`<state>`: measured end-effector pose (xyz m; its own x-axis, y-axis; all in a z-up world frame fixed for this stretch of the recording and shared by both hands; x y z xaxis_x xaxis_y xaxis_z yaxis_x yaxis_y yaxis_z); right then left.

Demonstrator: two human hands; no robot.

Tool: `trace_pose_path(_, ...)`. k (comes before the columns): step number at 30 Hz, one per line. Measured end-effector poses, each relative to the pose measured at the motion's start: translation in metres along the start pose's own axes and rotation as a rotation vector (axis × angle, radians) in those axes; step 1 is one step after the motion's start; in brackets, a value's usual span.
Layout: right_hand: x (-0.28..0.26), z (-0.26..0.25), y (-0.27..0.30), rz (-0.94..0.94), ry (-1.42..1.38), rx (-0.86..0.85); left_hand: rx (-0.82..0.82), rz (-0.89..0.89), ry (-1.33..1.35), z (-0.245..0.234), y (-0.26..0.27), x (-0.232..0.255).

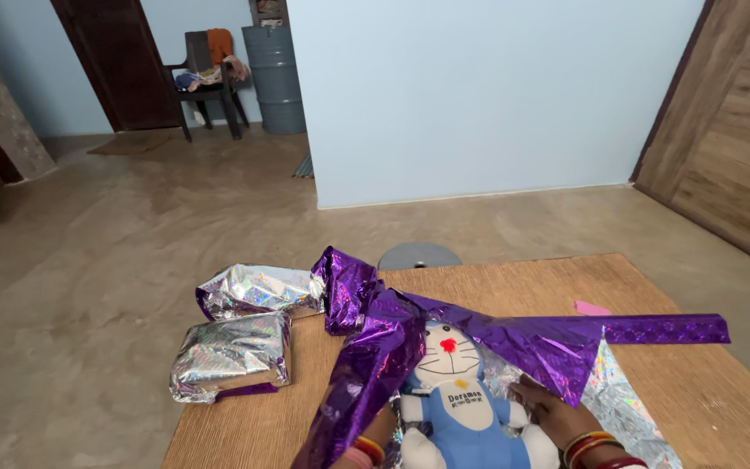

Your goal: The person wraps a small rectangular item in silver foil, then places a blue Doraemon plush toy on a sheet of silver foil and covers it with purple foil. The person folds the foil around the plush and smooths the edges.

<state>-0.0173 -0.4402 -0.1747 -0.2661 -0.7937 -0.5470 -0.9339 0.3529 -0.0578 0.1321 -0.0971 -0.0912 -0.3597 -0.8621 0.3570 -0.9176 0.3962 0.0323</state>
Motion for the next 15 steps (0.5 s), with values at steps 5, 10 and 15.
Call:
trace_pose_path(5, -0.037, -0.014, 0.007, -0.134, 0.094, -0.019, 0.467, -0.002, 0.218, -0.093, -0.003, -0.027)
trace_pose_path(10, -0.044, -0.022, 0.010, 0.024, 0.193, -0.075, 0.485, -0.493, 0.133, -0.163, 0.014, -0.099)
trace_pose_path(15, -0.068, -0.027, 0.005, -0.024, 0.165, -0.020, 0.706, -0.173, 0.150, -0.182, 0.041, -0.074)
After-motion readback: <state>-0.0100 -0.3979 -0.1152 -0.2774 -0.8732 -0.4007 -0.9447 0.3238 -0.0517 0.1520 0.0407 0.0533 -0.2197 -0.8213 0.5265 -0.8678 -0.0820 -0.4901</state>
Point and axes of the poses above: each hand's wrist, its own y-axis away from the middle knuckle, its own z-axis out of the palm, x = y × z, the point moved 9 cm from there along -y, towards the middle knuckle, and after that the axes turned 7 degrees about -z, right-handed, at the moved point
